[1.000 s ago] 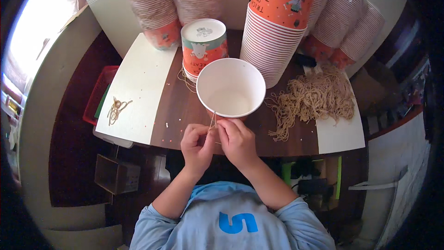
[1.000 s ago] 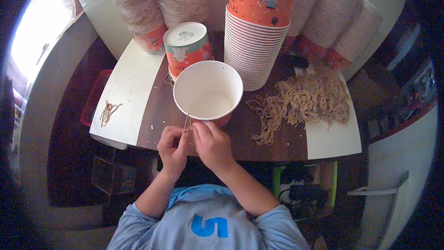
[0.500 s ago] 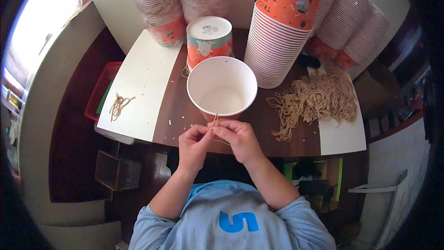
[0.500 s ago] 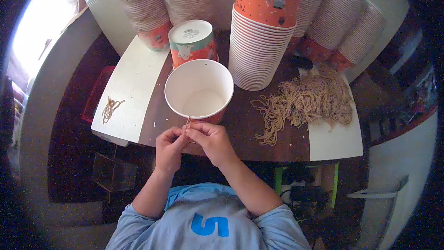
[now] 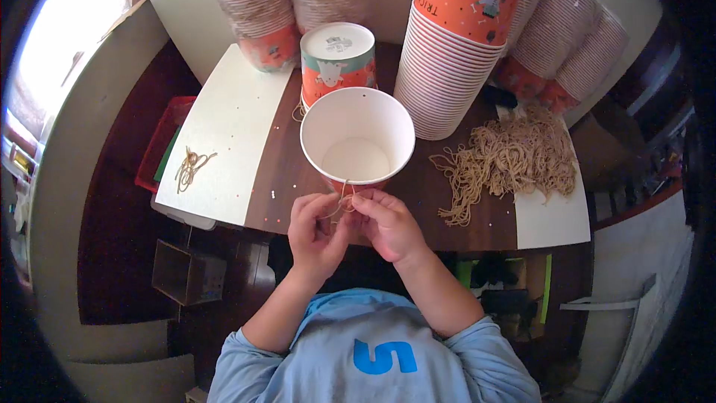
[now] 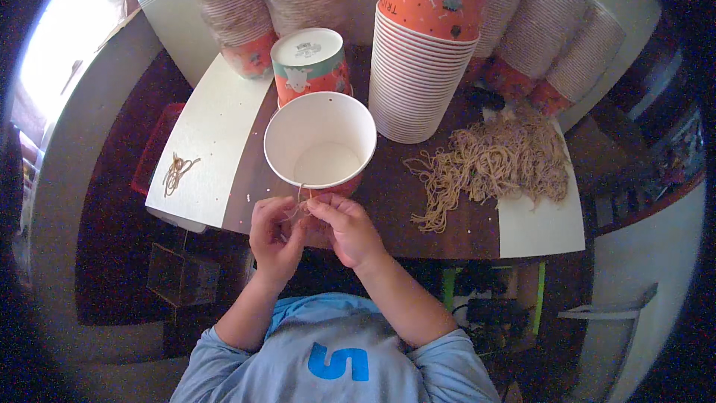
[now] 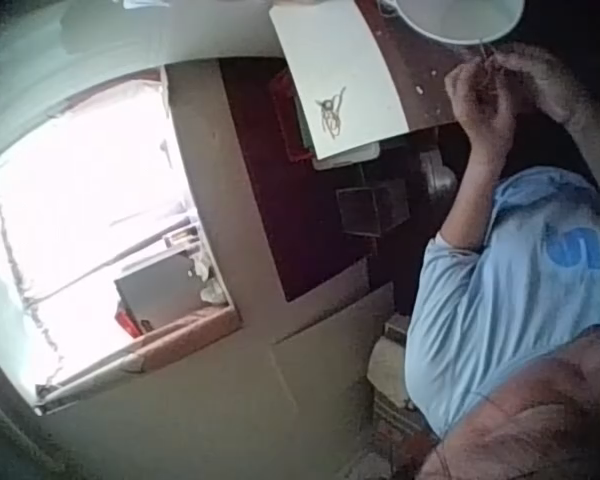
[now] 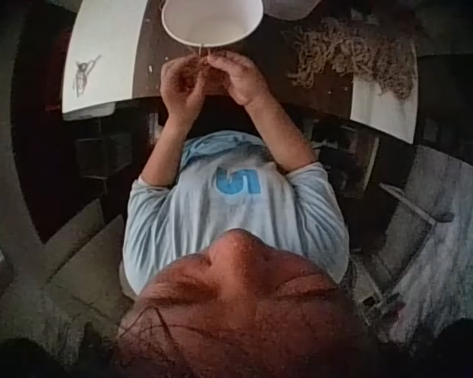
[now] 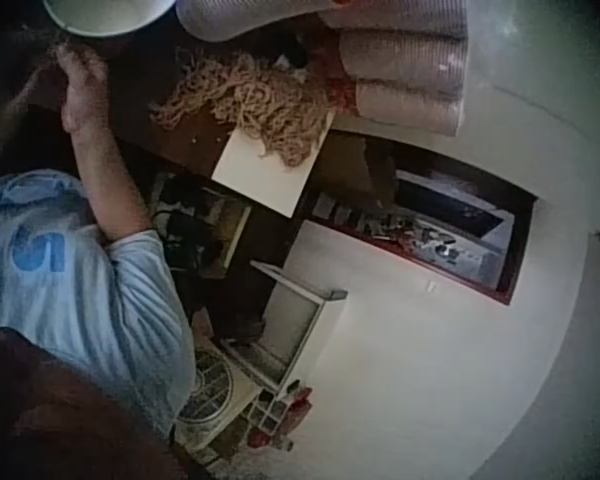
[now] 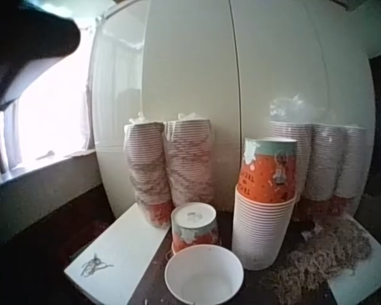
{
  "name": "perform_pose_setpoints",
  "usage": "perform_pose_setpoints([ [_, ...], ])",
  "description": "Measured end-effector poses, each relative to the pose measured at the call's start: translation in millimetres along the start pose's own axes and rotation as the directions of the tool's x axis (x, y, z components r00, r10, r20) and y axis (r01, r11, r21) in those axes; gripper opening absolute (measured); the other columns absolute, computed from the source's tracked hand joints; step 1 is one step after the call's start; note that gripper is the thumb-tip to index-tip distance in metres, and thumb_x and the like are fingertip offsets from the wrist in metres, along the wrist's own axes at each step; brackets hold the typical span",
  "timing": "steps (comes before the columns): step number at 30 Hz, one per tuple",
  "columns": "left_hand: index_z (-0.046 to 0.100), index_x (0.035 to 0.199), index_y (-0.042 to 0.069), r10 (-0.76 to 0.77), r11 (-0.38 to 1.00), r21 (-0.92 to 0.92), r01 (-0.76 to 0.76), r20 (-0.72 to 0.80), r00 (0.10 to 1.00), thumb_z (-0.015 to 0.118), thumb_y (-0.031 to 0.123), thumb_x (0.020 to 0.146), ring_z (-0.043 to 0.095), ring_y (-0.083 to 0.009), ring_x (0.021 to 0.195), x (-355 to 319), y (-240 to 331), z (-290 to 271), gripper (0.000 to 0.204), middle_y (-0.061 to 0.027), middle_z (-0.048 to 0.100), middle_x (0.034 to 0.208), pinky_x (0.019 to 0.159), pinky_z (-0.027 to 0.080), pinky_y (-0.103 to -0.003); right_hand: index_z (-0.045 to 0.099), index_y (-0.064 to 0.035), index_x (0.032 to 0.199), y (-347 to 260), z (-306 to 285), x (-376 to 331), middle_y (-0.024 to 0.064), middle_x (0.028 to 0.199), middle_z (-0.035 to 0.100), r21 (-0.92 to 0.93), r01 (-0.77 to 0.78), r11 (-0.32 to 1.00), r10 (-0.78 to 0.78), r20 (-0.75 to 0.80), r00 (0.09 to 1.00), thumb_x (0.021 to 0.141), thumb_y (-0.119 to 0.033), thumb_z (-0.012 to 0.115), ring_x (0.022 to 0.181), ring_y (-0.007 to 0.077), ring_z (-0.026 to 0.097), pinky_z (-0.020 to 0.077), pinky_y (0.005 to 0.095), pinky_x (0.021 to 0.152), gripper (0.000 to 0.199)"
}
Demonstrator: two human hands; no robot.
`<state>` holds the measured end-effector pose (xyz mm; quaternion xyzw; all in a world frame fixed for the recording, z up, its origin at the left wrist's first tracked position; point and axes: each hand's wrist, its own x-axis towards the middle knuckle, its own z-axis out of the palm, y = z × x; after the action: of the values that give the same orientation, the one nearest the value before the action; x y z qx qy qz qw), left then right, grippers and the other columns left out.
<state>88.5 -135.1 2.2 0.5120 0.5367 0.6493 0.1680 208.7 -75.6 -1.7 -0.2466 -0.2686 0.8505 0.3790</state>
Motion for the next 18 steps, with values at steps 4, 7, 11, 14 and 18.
perform_pose_setpoints([
  [4, 0.065, 0.097, 0.002, 0.113, 0.988, 0.094, -0.121, 0.089, 0.99, 0.069, -0.004, 0.073, 0.05, -0.0058, 0.065, 3.6, -0.9, -3.7, 0.025, -0.0056, 0.057, 0.091, 0.054, 0.04, -0.018, 0.062, -0.0047, 0.094, 2.5, -1.5, -0.9, 0.0044, 0.088, 0.065, 0.012, -0.007, 1.0, 0.007, 0.011, 1.0, 0.088, -0.015, 0.058, 0.08, 0.0126, 0.062, 0.0526, 0.0277, 0.073, 0.013],
  [7, 0.066, 0.096, 0.003, 0.145, 0.974, 0.155, -0.166, 0.136, 0.98, 0.067, -0.005, 0.074, 0.055, -0.0107, 0.068, 4.8, -9.0, -6.4, 0.023, -0.0075, 0.059, 0.089, 0.055, 0.044, -0.021, 0.062, -0.0058, 0.093, 5.2, -1.6, 0.7, 0.0045, 0.088, 0.065, 0.001, 0.018, 1.0, -0.018, -0.022, 1.0, 0.088, -0.015, 0.058, 0.08, 0.0122, 0.062, 0.0512, 0.0272, 0.074, 0.011],
  [11, 0.066, 0.092, 0.002, 0.123, 0.985, 0.103, -0.138, 0.14, 0.982, 0.065, -0.004, 0.077, 0.059, -0.0143, 0.074, 7.5, -9.0, -7.5, 0.016, -0.0088, 0.062, 0.087, 0.062, 0.046, -0.023, 0.063, -0.0054, 0.098, 7.7, 0.3, 6.1, 0.0044, 0.089, 0.065, 0.041, 0.021, 0.999, -0.018, -0.06, 0.998, 0.088, -0.015, 0.058, 0.082, 0.012, 0.061, 0.0481, 0.0263, 0.077, 0.015],
  [14, 0.065, 0.092, 0.0, 0.027, 0.998, 0.052, -0.035, 0.154, 0.988, 0.064, -0.002, 0.08, 0.06, -0.0145, 0.08, 6.9, -13.3, -10.5, 0.012, -0.0082, 0.063, 0.087, 0.069, 0.047, -0.024, 0.064, -0.0046, 0.1, 12.2, 1.9, 8.8, 0.0042, 0.09, 0.066, 0.028, 0.04, 0.999, -0.037, -0.102, 0.994, 0.088, -0.014, 0.057, 0.083, 0.0124, 0.061, 0.0472, 0.0265, 0.077, 0.017],
  [18, 0.063, 0.094, -0.001, -0.117, 0.992, -0.036, 0.122, 0.128, 0.985, 0.062, 0.002, 0.084, 0.059, -0.0111, 0.081, 7.9, -5.9, -9.4, 0.01, -0.0055, 0.064, 0.087, 0.071, 0.046, -0.023, 0.065, -0.0048, 0.098, 11.4, -7.0, 11.7, 0.0043, 0.09, 0.066, 0.068, 0.022, 0.997, -0.02, -0.022, 1.0, 0.085, -0.012, 0.058, 0.083, 0.0132, 0.061, 0.0469, 0.027, 0.077, 0.016],
])
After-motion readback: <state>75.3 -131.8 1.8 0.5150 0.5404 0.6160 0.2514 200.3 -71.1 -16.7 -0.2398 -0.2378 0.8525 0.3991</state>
